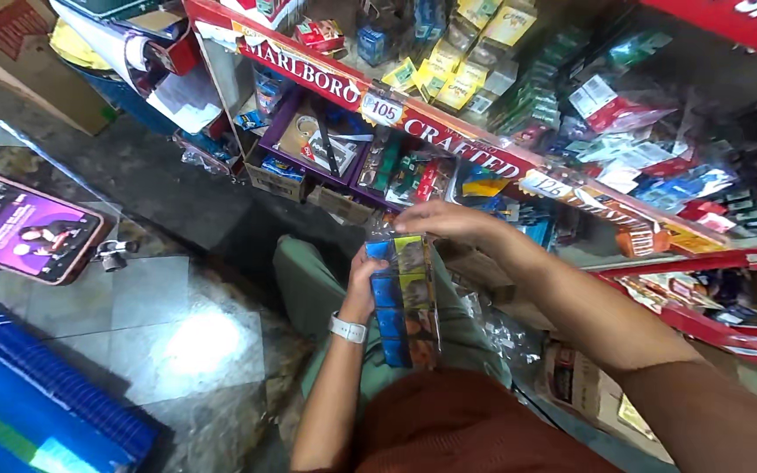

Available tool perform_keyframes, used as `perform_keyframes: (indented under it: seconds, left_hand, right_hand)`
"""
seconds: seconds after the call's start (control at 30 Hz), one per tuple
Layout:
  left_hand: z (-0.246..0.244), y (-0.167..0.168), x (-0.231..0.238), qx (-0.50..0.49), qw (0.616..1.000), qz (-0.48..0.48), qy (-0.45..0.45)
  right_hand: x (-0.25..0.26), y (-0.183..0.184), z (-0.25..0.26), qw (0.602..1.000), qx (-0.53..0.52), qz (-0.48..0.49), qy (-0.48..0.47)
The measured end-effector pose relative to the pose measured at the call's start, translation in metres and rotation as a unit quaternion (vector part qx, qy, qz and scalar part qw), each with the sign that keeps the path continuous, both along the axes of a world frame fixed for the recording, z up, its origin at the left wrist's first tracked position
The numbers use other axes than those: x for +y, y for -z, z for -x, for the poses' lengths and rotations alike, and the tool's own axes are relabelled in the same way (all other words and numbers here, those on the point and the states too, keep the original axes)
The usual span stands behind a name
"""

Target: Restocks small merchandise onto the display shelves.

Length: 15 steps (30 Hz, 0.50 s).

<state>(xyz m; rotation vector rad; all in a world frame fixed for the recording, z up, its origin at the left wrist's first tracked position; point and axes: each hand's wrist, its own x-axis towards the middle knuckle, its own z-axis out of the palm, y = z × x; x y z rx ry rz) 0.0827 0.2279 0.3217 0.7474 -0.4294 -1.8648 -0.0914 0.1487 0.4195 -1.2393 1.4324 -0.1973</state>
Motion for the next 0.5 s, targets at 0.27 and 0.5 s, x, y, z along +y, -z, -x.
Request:
perform_keyframes:
  seconds: [0.27,0.5]
  left_hand:
    - [-0.001,-0.001,0.005,-0.009,1.0,0.02,-0.022]
    - [0.006,0.013,0.003,-0.109,0.992,0.037,-0.042]
  right_hand:
    - [0.004,0.005,-0.007,0.996,-0.055,-0.048,0.054]
    - [0.038,0.034,-0.027,0.974,-0.113,0.025,0.195]
